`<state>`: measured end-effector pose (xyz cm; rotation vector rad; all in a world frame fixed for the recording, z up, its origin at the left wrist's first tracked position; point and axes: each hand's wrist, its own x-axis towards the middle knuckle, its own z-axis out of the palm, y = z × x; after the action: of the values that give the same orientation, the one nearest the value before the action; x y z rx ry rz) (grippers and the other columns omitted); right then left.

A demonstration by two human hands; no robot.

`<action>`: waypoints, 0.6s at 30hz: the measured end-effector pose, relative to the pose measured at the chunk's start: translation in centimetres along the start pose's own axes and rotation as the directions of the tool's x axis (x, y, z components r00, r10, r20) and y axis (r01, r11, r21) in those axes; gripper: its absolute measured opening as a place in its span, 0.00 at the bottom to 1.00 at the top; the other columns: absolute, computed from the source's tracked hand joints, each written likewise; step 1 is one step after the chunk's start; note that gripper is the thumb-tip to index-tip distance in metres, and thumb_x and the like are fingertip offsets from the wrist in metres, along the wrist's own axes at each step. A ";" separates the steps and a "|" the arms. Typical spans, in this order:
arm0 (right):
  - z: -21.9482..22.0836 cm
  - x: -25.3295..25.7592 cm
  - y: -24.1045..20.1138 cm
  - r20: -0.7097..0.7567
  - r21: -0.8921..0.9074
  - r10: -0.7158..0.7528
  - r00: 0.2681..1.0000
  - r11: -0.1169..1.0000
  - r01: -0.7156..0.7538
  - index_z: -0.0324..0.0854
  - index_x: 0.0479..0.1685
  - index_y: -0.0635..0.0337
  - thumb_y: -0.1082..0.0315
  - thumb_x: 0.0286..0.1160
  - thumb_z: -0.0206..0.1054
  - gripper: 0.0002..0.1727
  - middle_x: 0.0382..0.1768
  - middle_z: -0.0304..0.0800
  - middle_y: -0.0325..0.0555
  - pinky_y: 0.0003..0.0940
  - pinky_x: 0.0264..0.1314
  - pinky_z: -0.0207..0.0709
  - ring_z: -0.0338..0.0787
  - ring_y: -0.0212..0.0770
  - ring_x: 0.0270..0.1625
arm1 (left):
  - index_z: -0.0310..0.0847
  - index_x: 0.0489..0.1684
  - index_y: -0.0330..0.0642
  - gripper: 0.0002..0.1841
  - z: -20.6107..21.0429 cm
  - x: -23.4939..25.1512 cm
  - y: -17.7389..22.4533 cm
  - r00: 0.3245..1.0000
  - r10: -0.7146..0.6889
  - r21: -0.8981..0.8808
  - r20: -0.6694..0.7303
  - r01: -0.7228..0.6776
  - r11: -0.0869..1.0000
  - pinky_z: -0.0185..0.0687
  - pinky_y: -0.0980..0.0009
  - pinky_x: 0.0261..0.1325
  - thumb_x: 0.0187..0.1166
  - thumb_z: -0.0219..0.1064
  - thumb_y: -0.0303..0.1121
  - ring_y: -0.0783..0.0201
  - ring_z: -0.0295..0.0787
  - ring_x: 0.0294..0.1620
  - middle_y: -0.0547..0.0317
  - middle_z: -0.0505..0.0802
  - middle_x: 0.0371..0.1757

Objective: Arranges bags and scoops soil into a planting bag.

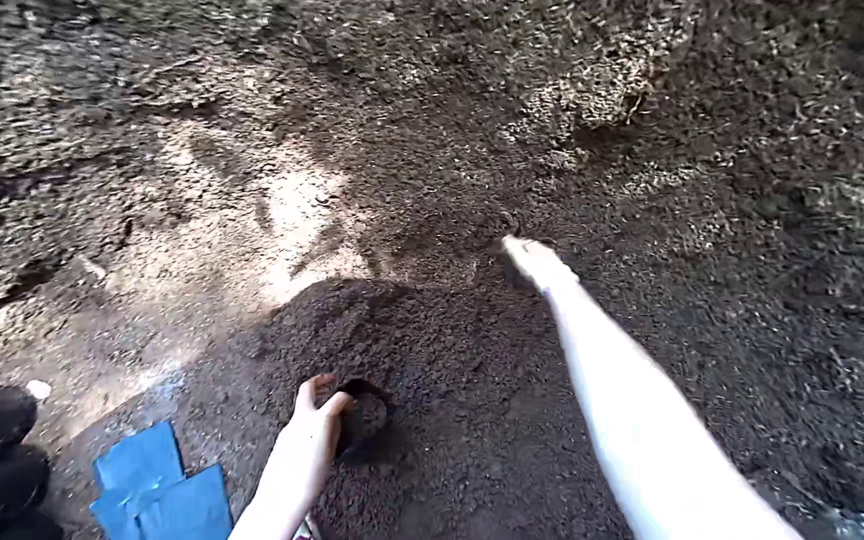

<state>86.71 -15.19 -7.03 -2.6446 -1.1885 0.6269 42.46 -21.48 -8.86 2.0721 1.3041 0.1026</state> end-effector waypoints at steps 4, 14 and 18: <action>9.5 0.1 0.0 0.318 -0.270 0.015 0.948 0.960 0.076 0.76 0.81 0.52 0.28 0.83 0.46 0.43 0.82 0.75 0.57 0.70 0.87 0.52 0.65 0.63 0.89 | 0.90 0.66 0.53 0.26 -0.5 0.5 1.0 0.970 -0.116 0.054 0.215 0.107 0.993 0.84 0.45 0.68 0.73 0.66 0.16 0.39 0.83 0.75 0.41 0.71 0.88; 15.3 -17.7 10.0 0.331 0.738 0.479 0.813 0.405 -0.540 0.60 0.91 0.55 0.45 0.93 0.49 0.34 0.91 0.58 0.54 0.65 0.84 0.62 0.63 0.55 0.90 | 0.71 0.85 0.43 0.33 -0.1 0.7 3.6 0.910 -0.101 -0.117 0.403 0.161 0.980 0.72 0.53 0.83 0.74 0.64 0.19 0.56 0.73 0.86 0.58 0.67 0.93; 19.0 -17.3 6.1 0.447 0.894 0.501 0.741 -0.224 -0.388 0.48 0.94 0.55 0.39 0.92 0.44 0.40 0.93 0.51 0.55 0.55 0.89 0.57 0.58 0.50 0.92 | 0.67 0.87 0.41 0.35 0.2 1.0 3.2 0.917 -0.131 -0.171 0.378 0.207 0.963 0.73 0.55 0.82 0.74 0.65 0.23 0.56 0.71 0.87 0.54 0.65 0.93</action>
<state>72.14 -32.42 -20.74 -1.4818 0.5063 0.9310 45.52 -21.58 -7.43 1.6940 1.1802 -0.2070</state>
